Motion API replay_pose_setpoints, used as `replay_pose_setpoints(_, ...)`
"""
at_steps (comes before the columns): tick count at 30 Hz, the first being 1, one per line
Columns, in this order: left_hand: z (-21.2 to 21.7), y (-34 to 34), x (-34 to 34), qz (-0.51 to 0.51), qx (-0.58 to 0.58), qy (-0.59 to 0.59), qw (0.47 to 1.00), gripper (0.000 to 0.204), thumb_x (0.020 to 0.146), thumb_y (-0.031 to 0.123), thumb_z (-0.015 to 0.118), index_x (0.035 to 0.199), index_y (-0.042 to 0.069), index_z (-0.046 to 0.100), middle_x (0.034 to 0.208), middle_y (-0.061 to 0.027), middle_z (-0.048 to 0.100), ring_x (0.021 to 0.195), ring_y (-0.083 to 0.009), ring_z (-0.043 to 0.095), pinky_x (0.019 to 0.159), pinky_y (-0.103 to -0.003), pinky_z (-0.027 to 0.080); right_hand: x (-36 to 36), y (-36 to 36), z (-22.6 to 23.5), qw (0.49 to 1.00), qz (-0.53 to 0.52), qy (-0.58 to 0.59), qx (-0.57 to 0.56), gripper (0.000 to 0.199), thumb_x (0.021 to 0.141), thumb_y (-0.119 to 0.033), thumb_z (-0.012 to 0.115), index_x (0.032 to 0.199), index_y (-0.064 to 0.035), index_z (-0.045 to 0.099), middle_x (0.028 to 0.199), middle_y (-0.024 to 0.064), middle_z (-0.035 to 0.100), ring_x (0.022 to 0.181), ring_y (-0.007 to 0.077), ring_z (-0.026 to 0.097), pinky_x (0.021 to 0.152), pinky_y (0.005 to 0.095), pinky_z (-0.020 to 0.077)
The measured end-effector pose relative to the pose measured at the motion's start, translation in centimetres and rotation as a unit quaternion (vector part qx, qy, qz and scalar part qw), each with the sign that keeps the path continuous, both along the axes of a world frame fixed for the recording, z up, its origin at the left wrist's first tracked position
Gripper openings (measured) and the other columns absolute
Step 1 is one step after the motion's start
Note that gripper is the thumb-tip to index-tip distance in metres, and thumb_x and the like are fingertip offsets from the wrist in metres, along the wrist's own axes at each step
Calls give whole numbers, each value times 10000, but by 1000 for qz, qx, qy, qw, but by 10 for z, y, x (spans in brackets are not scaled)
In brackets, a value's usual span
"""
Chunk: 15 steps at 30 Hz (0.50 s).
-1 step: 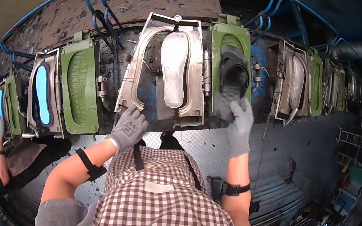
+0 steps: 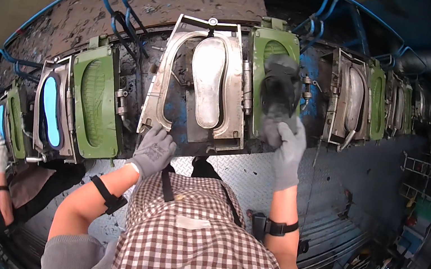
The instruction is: Applying insoles and uppers to a sole-attaching machine in a footwear factory.
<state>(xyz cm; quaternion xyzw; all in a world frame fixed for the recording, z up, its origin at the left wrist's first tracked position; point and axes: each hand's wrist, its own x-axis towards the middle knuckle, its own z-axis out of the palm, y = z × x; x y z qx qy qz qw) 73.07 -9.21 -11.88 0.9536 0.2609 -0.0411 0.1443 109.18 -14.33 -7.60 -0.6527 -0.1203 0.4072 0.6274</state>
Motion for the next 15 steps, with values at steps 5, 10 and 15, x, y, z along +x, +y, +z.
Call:
replay_pose_setpoints(5,10,4,8,39,-22,-23,999,174,833,236,699,894,73,689,909,-112,660,936,-295,611,973,-455,450,20,-8,26,971,35,-237,-11,397,905,21,646,1299,55,616,1197,84,665,1052,139,633,945,277,508)
replay_pose_setpoints(10,5,32,101,498,-223,-399,737,431,946,340,711,1206,-4,696,1085,-136,732,1139,-247,650,1053,-428,474,6,23,34,979,52,-191,51,374,909,8,657,1278,56,615,1201,80,663,1067,131,619,969,277,492)
replay_pose_setpoints(15,-51,122,134,470,-617,-440,453,533,965,295,693,1337,-77,607,1233,-132,703,1092,-212,672,1010,-333,510,-13,89,29,988,59,-115,85,333,919,7,654,1248,51,623,1181,76,659,1052,118,609,963,276,495)
